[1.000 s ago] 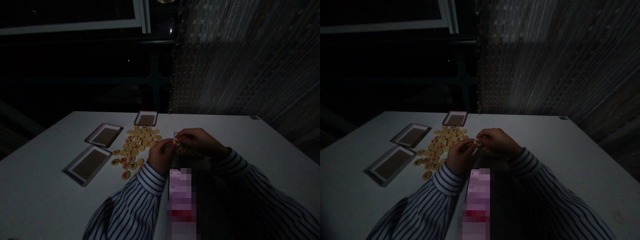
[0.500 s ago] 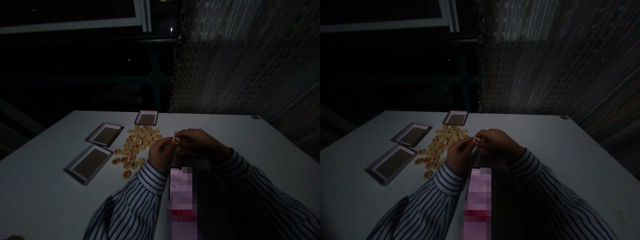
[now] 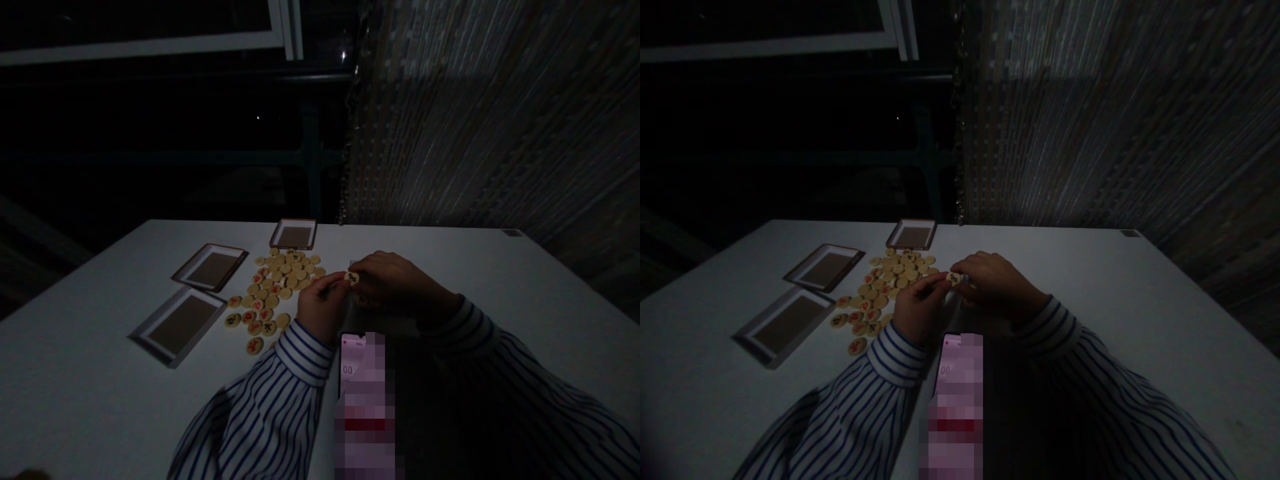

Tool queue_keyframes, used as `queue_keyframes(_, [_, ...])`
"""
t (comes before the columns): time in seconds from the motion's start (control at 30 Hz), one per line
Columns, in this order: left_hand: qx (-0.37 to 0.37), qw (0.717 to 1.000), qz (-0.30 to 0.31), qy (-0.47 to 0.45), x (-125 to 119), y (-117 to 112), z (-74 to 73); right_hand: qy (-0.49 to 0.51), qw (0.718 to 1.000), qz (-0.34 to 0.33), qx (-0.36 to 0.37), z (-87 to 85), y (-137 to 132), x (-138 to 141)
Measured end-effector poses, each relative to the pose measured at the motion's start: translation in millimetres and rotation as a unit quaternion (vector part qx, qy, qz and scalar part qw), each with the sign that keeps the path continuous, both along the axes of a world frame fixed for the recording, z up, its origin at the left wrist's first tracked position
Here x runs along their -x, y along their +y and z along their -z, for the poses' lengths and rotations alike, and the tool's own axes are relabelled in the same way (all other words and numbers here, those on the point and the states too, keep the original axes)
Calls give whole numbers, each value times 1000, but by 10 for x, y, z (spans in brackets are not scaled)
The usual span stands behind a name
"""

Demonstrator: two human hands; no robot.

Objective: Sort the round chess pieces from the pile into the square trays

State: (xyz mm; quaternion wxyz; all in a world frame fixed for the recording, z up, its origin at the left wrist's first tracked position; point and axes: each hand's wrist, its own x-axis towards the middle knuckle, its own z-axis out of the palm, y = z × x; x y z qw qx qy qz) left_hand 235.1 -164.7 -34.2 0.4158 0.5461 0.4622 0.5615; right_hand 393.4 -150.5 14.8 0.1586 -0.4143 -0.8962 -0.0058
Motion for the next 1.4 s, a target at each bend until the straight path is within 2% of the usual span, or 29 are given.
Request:
queue_keyframes(0.23, [-17, 999, -2, 30, -4, 0, 17, -24, 1000, 17, 1, -29, -23, 14])
queue_keyframes(0.4, [-39, 991, -16, 126, 1, 8, 116, -56, 995, 78, 24, -28, -4, -53])
queue_keyframes(0.47, [-75, 979, -13, 191, 10, 14, 154, -74, 989, 119, 38, -10, 24, -102])
queue_keyframes(0.57, [-129, 945, -4, 300, 31, 29, 196, -97, 979, 163, 70, 30, 70, -164])
queue_keyframes(0.73, [-159, 894, 32, 418, 61, 71, 270, -127, 966, 191, 118, 93, 115, -204])
queue_keyframes(0.87, [-163, 875, 53, 453, 60, 82, 298, -148, 961, 195, 128, 147, 133, -220])
queue_keyframes(1.2, [-125, 843, 76, 518, 5, 33, 212, -172, 958, 173, 150, 193, 148, -212])
queue_keyframes(1.4, [-126, 841, 75, 521, -2, 30, 216, -172, 956, 172, 161, 177, 139, -200])
